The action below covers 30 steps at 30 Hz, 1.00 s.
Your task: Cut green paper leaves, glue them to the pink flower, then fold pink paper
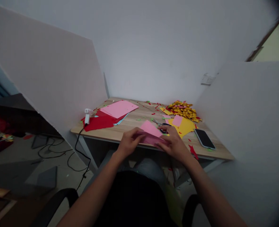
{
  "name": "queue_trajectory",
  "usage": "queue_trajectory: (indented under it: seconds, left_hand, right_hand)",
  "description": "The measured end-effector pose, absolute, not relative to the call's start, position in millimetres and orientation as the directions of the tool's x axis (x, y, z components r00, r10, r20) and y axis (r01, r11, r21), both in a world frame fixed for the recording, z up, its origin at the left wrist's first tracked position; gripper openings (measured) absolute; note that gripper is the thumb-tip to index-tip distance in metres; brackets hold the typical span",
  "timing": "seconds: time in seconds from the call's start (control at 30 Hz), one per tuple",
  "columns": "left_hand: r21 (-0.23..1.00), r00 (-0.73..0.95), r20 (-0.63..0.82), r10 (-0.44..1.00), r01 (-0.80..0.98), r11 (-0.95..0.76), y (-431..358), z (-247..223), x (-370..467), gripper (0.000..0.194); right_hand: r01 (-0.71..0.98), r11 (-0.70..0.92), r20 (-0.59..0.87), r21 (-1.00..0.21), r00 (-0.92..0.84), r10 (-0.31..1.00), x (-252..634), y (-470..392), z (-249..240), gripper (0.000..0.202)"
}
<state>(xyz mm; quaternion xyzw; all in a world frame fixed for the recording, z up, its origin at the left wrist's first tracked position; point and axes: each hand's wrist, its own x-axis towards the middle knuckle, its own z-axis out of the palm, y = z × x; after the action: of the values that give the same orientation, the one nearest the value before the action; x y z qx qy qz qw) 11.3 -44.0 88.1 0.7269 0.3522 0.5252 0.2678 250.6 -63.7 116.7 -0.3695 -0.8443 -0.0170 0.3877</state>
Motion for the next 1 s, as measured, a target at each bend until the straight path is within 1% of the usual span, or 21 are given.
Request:
queue_trajectory:
  seconds: [0.03,0.07,0.1,0.17,0.2,0.23,0.3,0.37,0.43,0.47,0.5,0.6,0.63,0.67,0.77,0.83,0.9,1.0]
  left_hand:
    - [0.774,0.151,0.567,0.810,0.238,-0.586,-39.8,88.4,9.0,0.021]
    - [0.788,0.108,0.553,0.826,0.255,-0.561,-34.3,88.5,6.9,0.027]
    - [0.797,0.076,0.539,0.839,0.277,-0.537,-27.5,88.3,4.8,0.032]
    - [0.801,0.049,0.512,0.858,0.332,-0.497,-10.8,86.3,0.2,0.036]
    - [0.799,0.046,0.499,0.865,0.360,-0.481,-1.3,84.2,-2.4,0.035]
    - [0.796,0.043,0.486,0.873,0.391,-0.462,8.5,81.5,-5.4,0.032]
    - [0.780,0.033,0.448,0.893,0.474,-0.409,27.5,74.3,-11.9,0.028]
    - [0.734,0.027,0.402,0.915,0.587,-0.340,42.6,65.6,-17.6,0.041]
    - [0.646,0.058,0.375,0.925,0.700,-0.305,51.6,55.7,-19.8,0.055]
    - [0.590,0.100,0.366,0.925,0.744,-0.313,53.7,50.4,-19.1,0.057]
    - [0.532,0.160,0.352,0.922,0.776,-0.338,54.3,44.7,-17.2,0.055]
    - [0.387,0.354,0.264,0.897,0.814,-0.434,51.8,27.4,-7.9,0.035]
    - [0.351,0.391,0.234,0.890,0.820,-0.453,50.9,22.1,-5.1,0.034]
    - [0.321,0.416,0.211,0.885,0.825,-0.464,50.6,17.3,-3.1,0.036]
    - [0.256,0.451,0.160,0.878,0.840,-0.478,53.0,7.5,-2.3,0.045]
    - [0.231,0.472,0.128,0.872,0.841,-0.489,56.4,4.7,-4.4,0.048]
    - [0.213,0.490,0.103,0.866,0.839,-0.501,59.2,4.0,-6.4,0.049]
    - [0.195,0.502,0.077,0.861,0.840,-0.507,60.1,5.3,-7.6,0.050]
  right_hand:
    - [0.626,0.727,0.676,-0.284,-0.407,0.615,251.1,-61.3,114.0,0.019]
    - [0.604,0.711,0.664,-0.359,-0.370,0.650,250.8,-58.2,110.9,0.022]
    - [0.575,0.673,0.626,-0.466,-0.323,0.710,249.5,-54.2,107.1,0.024]
    - [0.509,0.521,0.478,-0.685,-0.225,0.849,243.5,-41.9,97.2,0.032]
    - [0.503,0.437,0.405,-0.746,-0.178,0.897,238.9,-33.0,91.1,0.040]
    - [0.513,0.385,0.365,-0.767,-0.146,0.920,233.3,-22.5,84.4,0.045]
    - [0.537,0.307,0.310,-0.786,-0.087,0.947,220.6,2.7,69.9,0.048]
    - [0.579,0.231,0.260,-0.782,-0.035,0.965,207.6,29.7,55.4,0.044]
    - [0.633,0.172,0.221,-0.755,-0.002,0.975,196.1,53.5,41.9,0.038]
    - [0.660,0.149,0.204,-0.736,0.007,0.979,191.3,62.9,35.7,0.035]
    - [0.687,0.127,0.191,-0.716,0.017,0.981,187.3,70.5,30.1,0.033]
    - [0.747,0.081,0.185,-0.660,0.057,0.981,179.3,81.6,17.4,0.020]
    - [0.758,0.075,0.200,-0.648,0.074,0.977,177.9,82.3,14.7,0.016]
    - [0.764,0.078,0.224,-0.640,0.089,0.971,177.0,82.0,12.7,0.016]
    - [0.760,0.127,0.323,-0.638,0.114,0.939,177.1,79.5,9.4,0.038]
    - [0.742,0.173,0.371,-0.647,0.109,0.922,178.8,79.1,7.6,0.043]
    - [0.720,0.213,0.379,-0.661,0.075,0.922,180.8,80.5,4.6,0.042]
    - [0.695,0.260,0.353,-0.670,-0.010,0.936,183.6,85.0,-2.3,0.025]
